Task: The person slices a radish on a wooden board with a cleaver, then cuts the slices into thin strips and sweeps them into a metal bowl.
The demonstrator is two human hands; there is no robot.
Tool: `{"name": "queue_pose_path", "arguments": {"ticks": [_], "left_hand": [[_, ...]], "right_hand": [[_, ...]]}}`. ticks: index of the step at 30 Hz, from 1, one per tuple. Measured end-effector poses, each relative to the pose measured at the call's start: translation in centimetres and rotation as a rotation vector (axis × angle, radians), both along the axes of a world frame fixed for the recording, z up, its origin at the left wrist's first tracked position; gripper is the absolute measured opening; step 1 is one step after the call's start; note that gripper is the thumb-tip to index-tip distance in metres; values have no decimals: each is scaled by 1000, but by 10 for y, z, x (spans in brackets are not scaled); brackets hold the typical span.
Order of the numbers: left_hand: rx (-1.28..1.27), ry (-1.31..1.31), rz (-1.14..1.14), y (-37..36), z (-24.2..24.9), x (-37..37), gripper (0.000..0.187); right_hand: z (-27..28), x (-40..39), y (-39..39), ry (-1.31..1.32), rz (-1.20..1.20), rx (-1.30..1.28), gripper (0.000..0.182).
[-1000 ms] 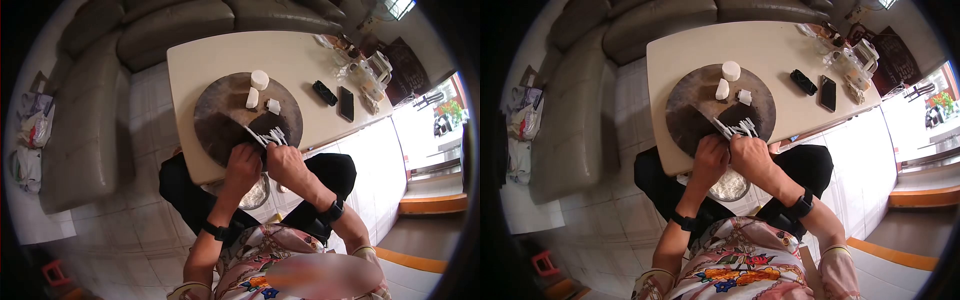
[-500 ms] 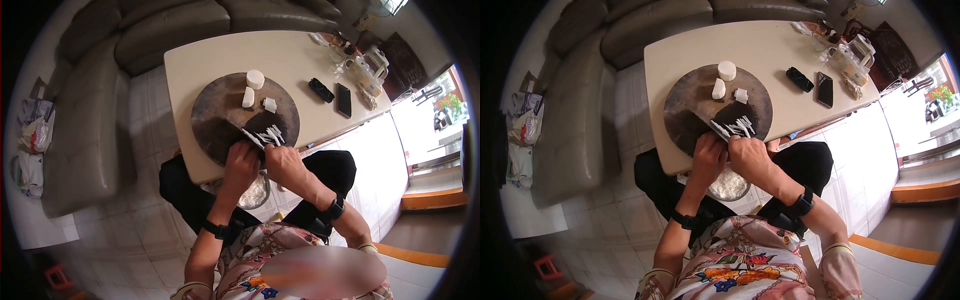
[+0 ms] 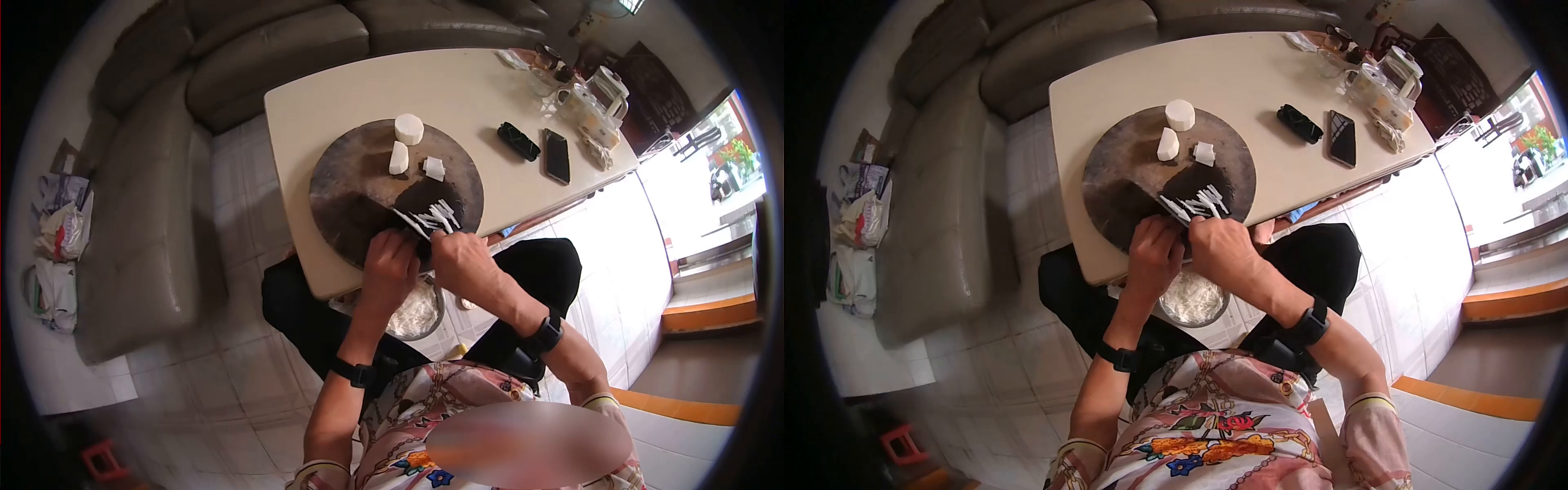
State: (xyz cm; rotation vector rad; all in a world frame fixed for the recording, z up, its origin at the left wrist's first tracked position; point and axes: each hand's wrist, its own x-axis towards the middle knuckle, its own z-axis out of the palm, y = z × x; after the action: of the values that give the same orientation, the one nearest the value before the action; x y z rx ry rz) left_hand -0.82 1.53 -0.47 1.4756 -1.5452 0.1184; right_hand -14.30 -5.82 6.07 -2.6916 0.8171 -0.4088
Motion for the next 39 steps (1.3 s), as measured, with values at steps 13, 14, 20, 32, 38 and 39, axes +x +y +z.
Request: {"name": "queue_pose_path", "arguments": {"ticks": [13, 14, 20, 32, 38, 39], "left_hand": [[10, -14, 6, -3, -7, -1, 25], [2, -2, 14, -3, -5, -2, 24], [19, 0, 15, -1, -6, -1, 23], [22, -9, 25, -3, -9, -2, 21], [37, 2, 15, -1, -3, -2, 20], [45, 12, 11, -2, -3, -3, 21]], "right_hand": [[13, -12, 2, 92, 42, 61, 7], [12, -9, 0, 88, 42, 62, 7], [11, -22, -8, 27, 52, 154, 11], [7, -20, -28, -23, 104, 354, 15], [11, -16, -25, -56, 44, 341, 14], [13, -19, -25, -66, 59, 353, 14]]}}
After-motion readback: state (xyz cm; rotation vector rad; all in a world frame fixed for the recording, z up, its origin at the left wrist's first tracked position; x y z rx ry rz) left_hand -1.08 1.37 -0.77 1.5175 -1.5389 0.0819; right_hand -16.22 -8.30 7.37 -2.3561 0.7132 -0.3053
